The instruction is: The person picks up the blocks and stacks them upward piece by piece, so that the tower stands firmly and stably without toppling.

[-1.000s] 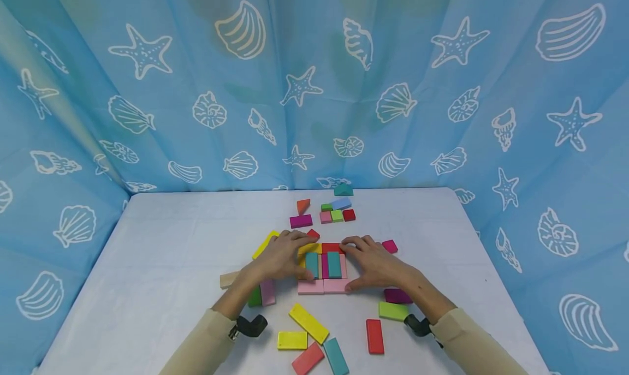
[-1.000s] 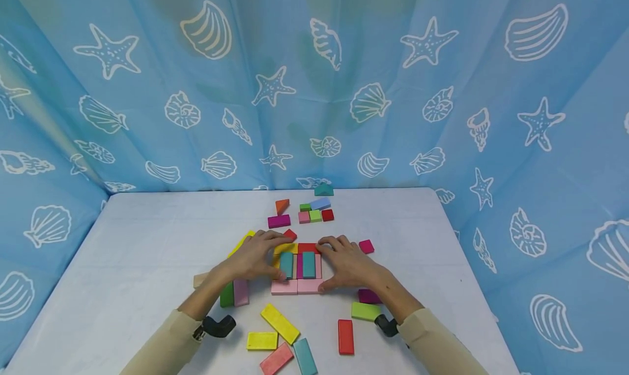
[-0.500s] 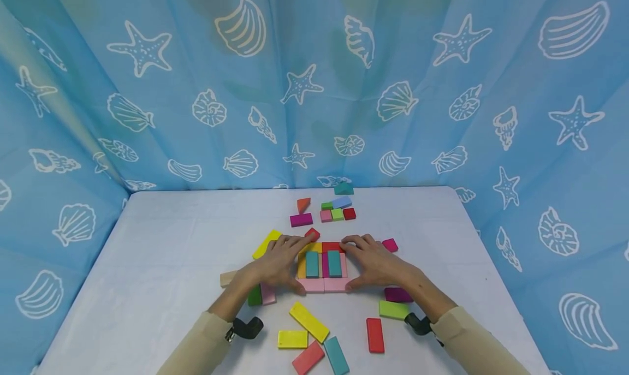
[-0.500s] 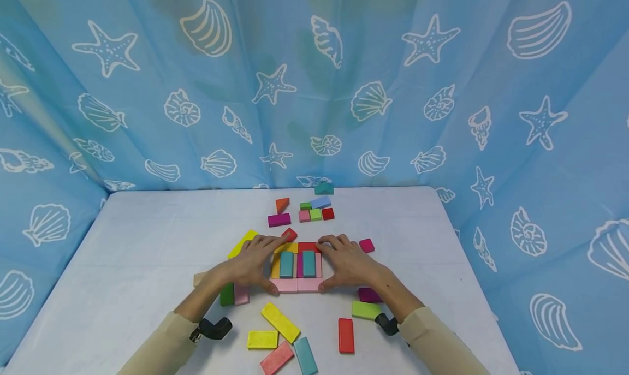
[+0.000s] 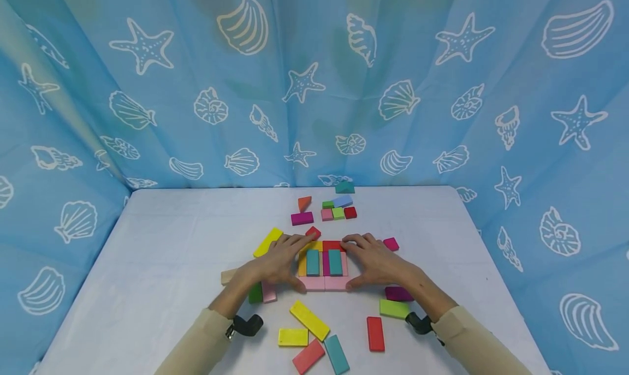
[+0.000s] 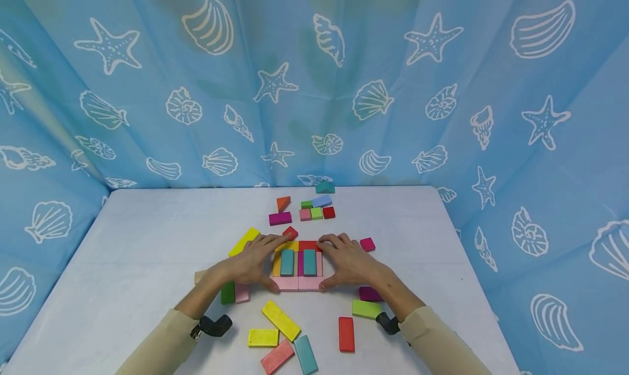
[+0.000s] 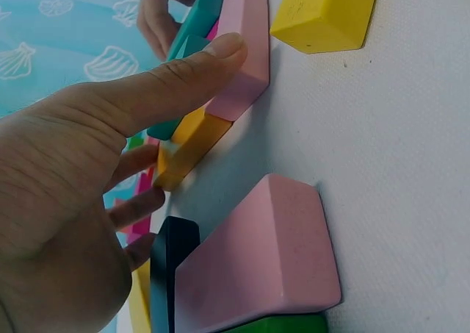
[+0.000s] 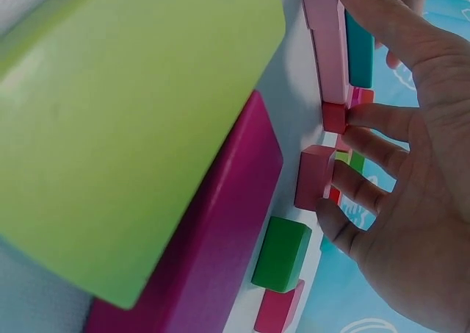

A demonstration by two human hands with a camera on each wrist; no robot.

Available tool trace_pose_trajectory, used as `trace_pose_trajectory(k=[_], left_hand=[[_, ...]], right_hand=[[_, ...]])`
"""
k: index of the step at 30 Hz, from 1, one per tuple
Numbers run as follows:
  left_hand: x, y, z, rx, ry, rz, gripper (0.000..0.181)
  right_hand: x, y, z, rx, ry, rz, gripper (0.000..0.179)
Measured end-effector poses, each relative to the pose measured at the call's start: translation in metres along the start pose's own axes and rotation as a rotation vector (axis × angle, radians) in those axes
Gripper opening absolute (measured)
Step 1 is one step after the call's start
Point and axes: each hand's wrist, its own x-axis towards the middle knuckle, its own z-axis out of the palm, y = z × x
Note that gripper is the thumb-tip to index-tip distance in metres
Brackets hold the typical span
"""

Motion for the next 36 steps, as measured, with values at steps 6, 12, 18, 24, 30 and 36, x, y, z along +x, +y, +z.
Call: trace_pose_trajectory(k=[6, 12, 18, 24, 30, 36], left_hand=[[0.000, 0.001, -0.002, -0.006, -0.012, 0.016, 0.119], [0.001, -0.001, -0.001, -0.008, -0.012, 0.027, 0.120], [0.002, -0.002, 0.000, -0.009, -0.016, 0.008, 0.120], [0.002, -0.002, 0.001, -0.011, -0.012, 0.017, 0.121], [0.000, -0.004, -0.007, -0.036, -0.016, 0.013, 0.116], [0.015, -0.021, -0.030, -0.068, 0.176, -0.069, 0.087]], right_hand=[[0.000, 0.001, 0.000, -0.003, 0.002, -0.006, 0.102], [0.000, 0.001, 0.001, 0.002, 0.011, -0.008, 0.102], [-0.001, 0.000, 0.000, 0.012, 0.008, -0.011, 0.101], [-0.002, 0.001, 0.000, 0.005, 0.014, -0.003, 0.103], [-0.002, 0.001, 0.001, 0.015, 0.006, 0.000, 0.102], [0.000, 0.001, 0.001, 0.015, -0.002, 0.005, 0.103]])
